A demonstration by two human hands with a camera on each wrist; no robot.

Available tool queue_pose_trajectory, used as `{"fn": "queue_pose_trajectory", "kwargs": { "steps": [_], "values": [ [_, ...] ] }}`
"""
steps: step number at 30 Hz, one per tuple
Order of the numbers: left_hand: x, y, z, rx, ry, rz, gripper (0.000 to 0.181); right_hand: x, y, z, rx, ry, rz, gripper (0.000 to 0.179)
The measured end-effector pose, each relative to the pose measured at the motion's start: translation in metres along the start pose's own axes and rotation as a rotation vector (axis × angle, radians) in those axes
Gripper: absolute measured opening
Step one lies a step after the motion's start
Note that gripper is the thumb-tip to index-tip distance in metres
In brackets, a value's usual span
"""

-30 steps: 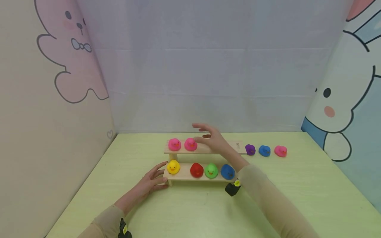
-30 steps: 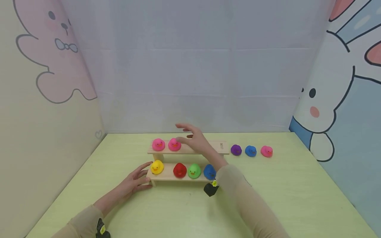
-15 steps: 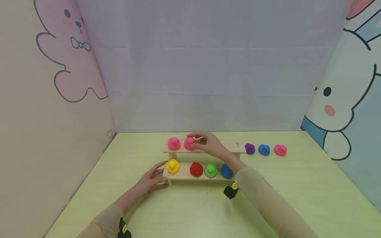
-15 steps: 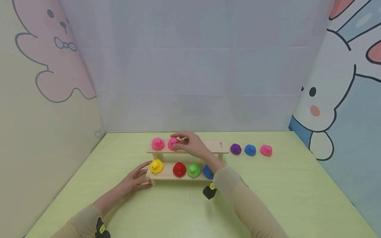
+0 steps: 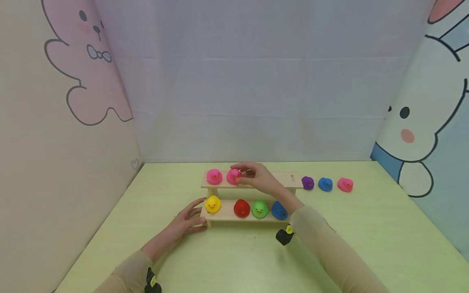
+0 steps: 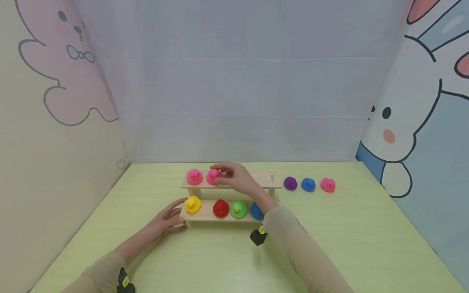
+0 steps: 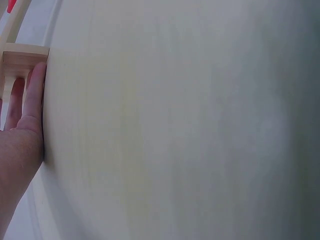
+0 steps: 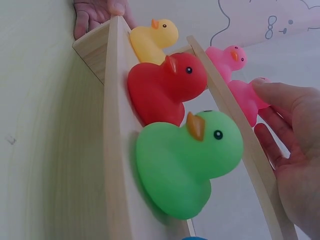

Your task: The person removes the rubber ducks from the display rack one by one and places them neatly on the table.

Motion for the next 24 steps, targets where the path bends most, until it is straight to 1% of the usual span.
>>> {"fn": "queue_pose_trajectory", "kwargs": {
  "steps": [5,11,14,19,24],
  "values": [
    [-0.001,0.0,0.001,0.007,-0.003,0.004,0.07,-0.001,0.001,0.0,0.018,-0.002,-0.006,0.042],
    [-0.009,0.01,0.01,0.006,-0.011,-0.016,0.067,-0.001,0.001,0.0,0.024,-0.008,-0.007,0.041],
    [-0.011,0.014,0.013,-0.001,-0.019,-0.022,0.066,0.002,0.003,0.008,0.012,-0.007,-0.002,0.041],
    [-0.013,0.016,0.014,0.0,-0.019,-0.021,0.067,0.008,0.008,0.026,0.007,-0.017,0.01,0.041],
    [-0.014,0.016,0.015,0.004,-0.027,-0.008,0.067,0.011,0.009,0.031,0.008,-0.022,0.016,0.041]
  ]
}}
Point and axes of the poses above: each hand's wrist, its own x-axis away from the middle knuckle, its own y-axis out of the back of the hand, z = x × y, the point moved 10 cm from there along -x, towards the middle knuckle, and after that the axes turned 15 degrees about x, right-handed, at the moved point
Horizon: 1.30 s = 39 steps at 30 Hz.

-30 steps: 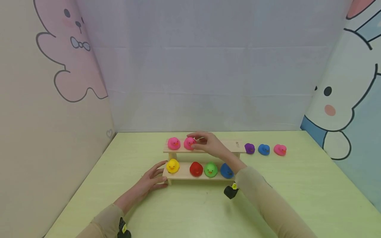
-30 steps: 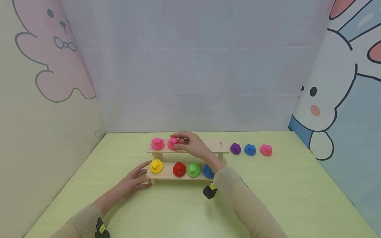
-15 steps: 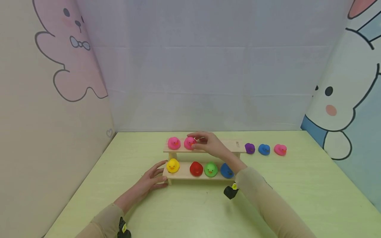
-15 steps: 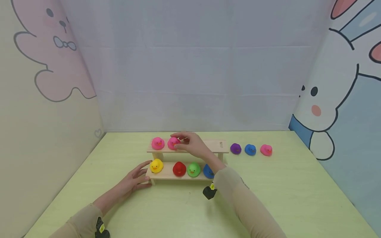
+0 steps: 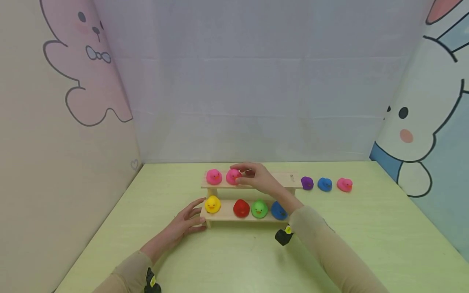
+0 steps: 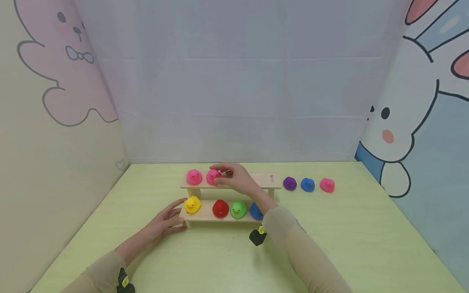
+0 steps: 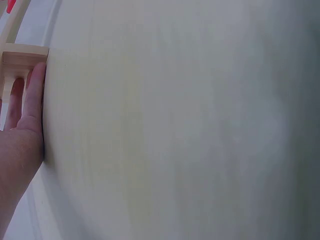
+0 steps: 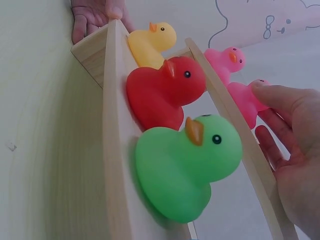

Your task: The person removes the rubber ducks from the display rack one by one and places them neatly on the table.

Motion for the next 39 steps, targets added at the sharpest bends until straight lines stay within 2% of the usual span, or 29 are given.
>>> {"fn": "queue_pose_trajectory", "kwargs": {
  "steps": [7,11,18,25,29,33,39],
  "values": [
    [0.002,0.002,0.005,0.028,0.014,0.0,0.065,-0.002,0.001,-0.021,-0.123,-0.037,-0.031,0.043],
    [0.003,0.002,0.004,0.013,0.006,-0.003,0.065,-0.005,0.007,-0.038,-0.128,-0.045,-0.071,0.042],
    [0.005,-0.003,-0.002,0.013,0.002,-0.007,0.064,0.0,0.036,-0.046,-0.066,-0.047,-0.143,0.042],
    [0.014,-0.015,-0.013,0.016,0.022,0.001,0.068,0.016,0.072,-0.046,-0.096,-0.061,-0.192,0.043],
    [0.009,-0.01,-0.008,0.015,0.015,-0.007,0.066,0.024,0.088,-0.052,-0.11,-0.08,-0.215,0.044],
    [0.004,-0.002,-0.002,0.01,0.002,-0.019,0.064,0.029,0.1,-0.059,-0.087,-0.066,-0.251,0.044],
    [0.004,-0.002,-0.002,0.006,-0.008,-0.012,0.063,0.04,0.114,-0.063,-0.07,-0.061,-0.284,0.045]
  ]
}}
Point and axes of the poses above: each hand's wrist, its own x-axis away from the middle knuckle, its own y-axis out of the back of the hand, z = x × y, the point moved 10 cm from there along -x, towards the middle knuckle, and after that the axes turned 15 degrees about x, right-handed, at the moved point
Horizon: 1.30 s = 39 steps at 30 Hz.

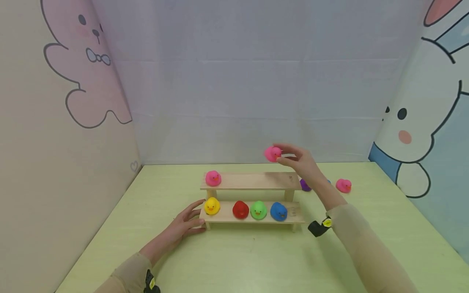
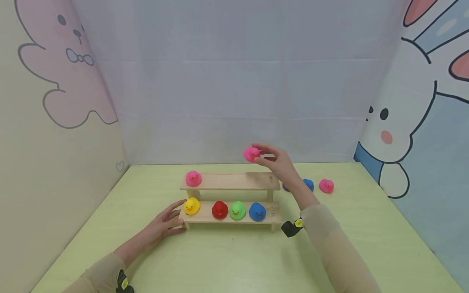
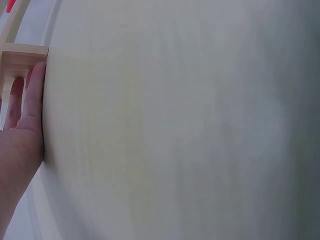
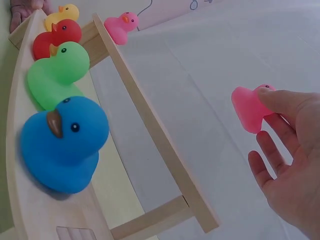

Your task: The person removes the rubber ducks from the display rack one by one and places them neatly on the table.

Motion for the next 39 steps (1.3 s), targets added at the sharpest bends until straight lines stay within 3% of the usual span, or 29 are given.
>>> {"fn": "queue_pose_trajectory", "kwargs": {
  "steps": [17,22,28,39],
  "values": [
    [-0.001,0.001,0.002,0.002,-0.005,0.022,0.065,0.033,0.036,0.0,0.074,-0.025,-0.102,0.044],
    [-0.002,0.003,0.004,0.01,0.007,0.015,0.064,0.041,0.046,-0.018,0.089,-0.033,-0.146,0.043],
    [-0.001,0.003,0.004,0.02,0.017,0.0,0.066,0.05,0.052,-0.058,0.119,-0.068,-0.174,0.044],
    [-0.001,0.003,0.004,0.013,0.024,-0.009,0.066,0.083,0.046,-0.107,0.291,-0.152,-0.155,0.044]
  ]
}}
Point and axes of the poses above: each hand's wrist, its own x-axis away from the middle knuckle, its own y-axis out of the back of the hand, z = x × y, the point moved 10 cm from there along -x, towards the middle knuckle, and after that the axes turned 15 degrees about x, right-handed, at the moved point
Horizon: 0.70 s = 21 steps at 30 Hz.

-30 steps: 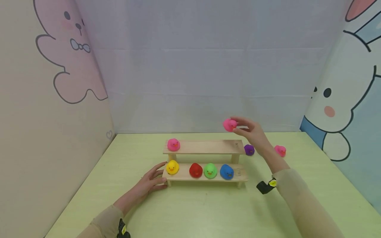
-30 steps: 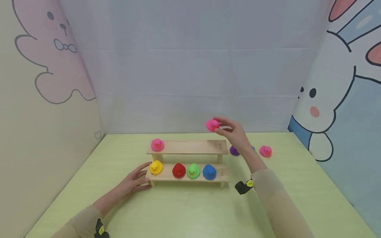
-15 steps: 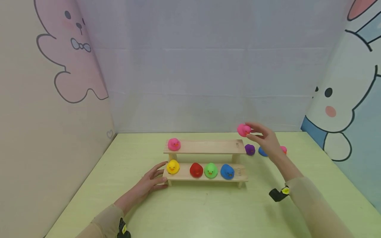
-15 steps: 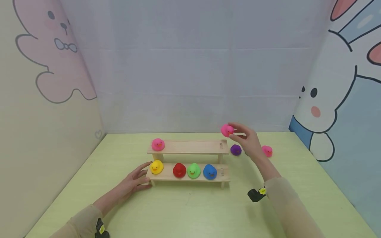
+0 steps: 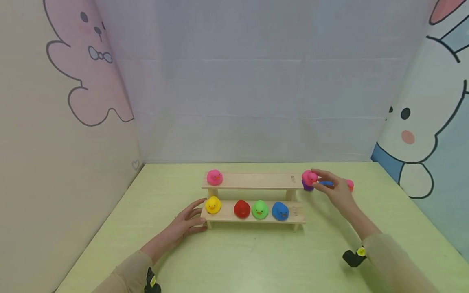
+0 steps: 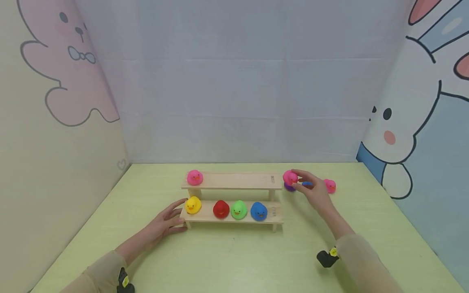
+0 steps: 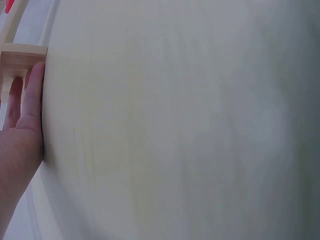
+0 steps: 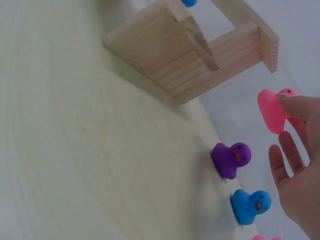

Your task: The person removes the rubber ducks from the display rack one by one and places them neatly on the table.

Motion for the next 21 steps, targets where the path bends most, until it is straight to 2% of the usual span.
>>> {"fn": "queue_pose_trajectory", "kwargs": {
  "steps": [11,21],
  "values": [
    [-0.002,0.0,0.001,0.007,0.002,0.014,0.066,0.024,-0.021,-0.023,0.028,0.07,0.08,0.041],
    [-0.003,0.001,0.001,-0.008,-0.009,0.004,0.065,0.04,-0.037,-0.045,0.027,-0.034,0.187,0.043]
  ]
}}
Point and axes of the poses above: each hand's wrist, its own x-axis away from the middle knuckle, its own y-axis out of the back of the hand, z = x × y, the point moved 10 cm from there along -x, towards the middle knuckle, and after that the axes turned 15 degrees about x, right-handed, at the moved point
